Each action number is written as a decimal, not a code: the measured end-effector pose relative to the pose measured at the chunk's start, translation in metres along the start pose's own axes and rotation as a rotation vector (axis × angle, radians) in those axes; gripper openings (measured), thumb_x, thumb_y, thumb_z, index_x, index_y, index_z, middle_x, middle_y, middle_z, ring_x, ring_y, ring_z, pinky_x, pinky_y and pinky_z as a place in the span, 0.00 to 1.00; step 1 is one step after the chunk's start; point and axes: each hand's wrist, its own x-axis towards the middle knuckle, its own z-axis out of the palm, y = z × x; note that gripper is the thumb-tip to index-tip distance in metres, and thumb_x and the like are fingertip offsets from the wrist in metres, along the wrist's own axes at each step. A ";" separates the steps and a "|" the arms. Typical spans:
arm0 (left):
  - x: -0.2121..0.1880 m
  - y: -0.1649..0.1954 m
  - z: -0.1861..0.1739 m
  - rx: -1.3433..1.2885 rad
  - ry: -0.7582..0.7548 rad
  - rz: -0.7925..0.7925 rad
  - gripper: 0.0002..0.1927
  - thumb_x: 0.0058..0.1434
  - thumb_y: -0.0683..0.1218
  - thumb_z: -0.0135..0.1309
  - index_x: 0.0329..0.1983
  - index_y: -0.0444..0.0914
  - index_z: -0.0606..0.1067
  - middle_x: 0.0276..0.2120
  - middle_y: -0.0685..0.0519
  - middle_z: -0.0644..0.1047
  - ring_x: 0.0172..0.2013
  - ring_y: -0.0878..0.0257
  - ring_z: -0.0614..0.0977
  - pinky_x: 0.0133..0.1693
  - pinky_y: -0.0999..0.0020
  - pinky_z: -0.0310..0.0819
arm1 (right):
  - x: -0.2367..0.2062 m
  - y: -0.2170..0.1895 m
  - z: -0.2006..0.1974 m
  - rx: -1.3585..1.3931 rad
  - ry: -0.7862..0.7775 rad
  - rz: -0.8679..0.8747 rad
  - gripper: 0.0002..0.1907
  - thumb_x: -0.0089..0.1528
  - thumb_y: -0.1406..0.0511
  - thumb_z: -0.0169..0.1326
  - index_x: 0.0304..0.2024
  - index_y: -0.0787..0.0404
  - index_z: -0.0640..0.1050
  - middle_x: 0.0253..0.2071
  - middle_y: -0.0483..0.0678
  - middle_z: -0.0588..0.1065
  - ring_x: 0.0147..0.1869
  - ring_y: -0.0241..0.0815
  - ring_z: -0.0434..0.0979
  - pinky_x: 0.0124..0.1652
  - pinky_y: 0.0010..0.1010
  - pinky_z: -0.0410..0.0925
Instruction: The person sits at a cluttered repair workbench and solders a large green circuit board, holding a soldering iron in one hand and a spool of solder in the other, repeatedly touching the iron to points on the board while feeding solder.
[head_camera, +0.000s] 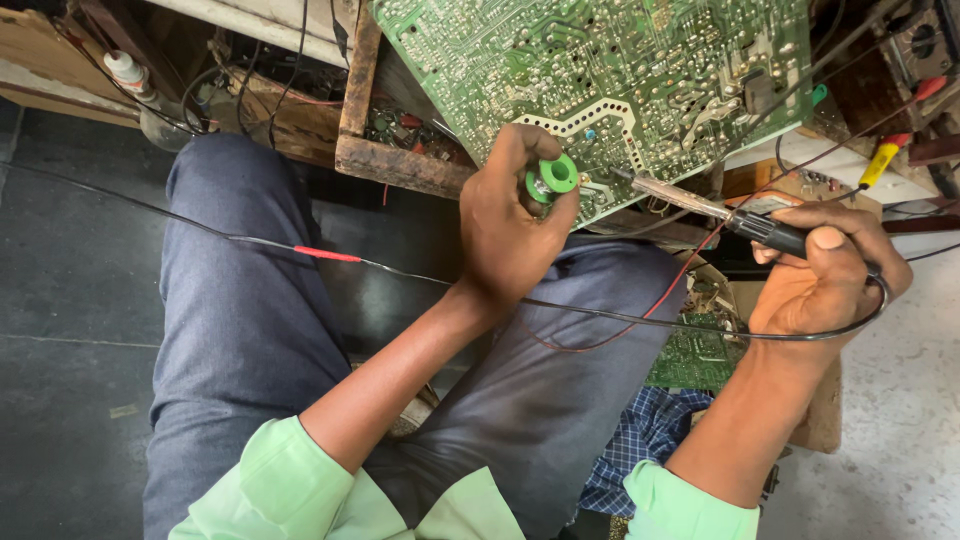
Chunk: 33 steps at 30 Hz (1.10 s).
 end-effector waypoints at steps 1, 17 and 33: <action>0.000 0.000 0.000 -0.003 0.002 -0.003 0.14 0.60 0.35 0.61 0.46 0.36 0.70 0.35 0.55 0.78 0.30 0.72 0.76 0.31 0.75 0.70 | -0.001 0.001 0.000 0.010 0.007 -0.007 0.14 0.67 0.68 0.53 0.42 0.80 0.75 0.39 0.64 0.75 0.32 0.50 0.70 0.33 0.35 0.67; -0.014 -0.011 -0.003 -0.116 -0.017 -0.056 0.15 0.62 0.34 0.61 0.46 0.35 0.68 0.36 0.53 0.75 0.36 0.70 0.77 0.38 0.75 0.74 | -0.094 0.059 0.018 0.544 0.513 0.010 0.13 0.72 0.65 0.51 0.44 0.73 0.75 0.44 0.64 0.77 0.34 0.50 0.71 0.33 0.36 0.65; -0.048 -0.049 0.008 0.024 0.020 -0.070 0.16 0.59 0.33 0.63 0.45 0.35 0.69 0.37 0.53 0.75 0.38 0.66 0.77 0.43 0.71 0.74 | -0.144 0.053 0.058 0.186 0.591 0.031 0.19 0.73 0.62 0.47 0.43 0.77 0.76 0.35 0.61 0.74 0.33 0.47 0.73 0.37 0.33 0.69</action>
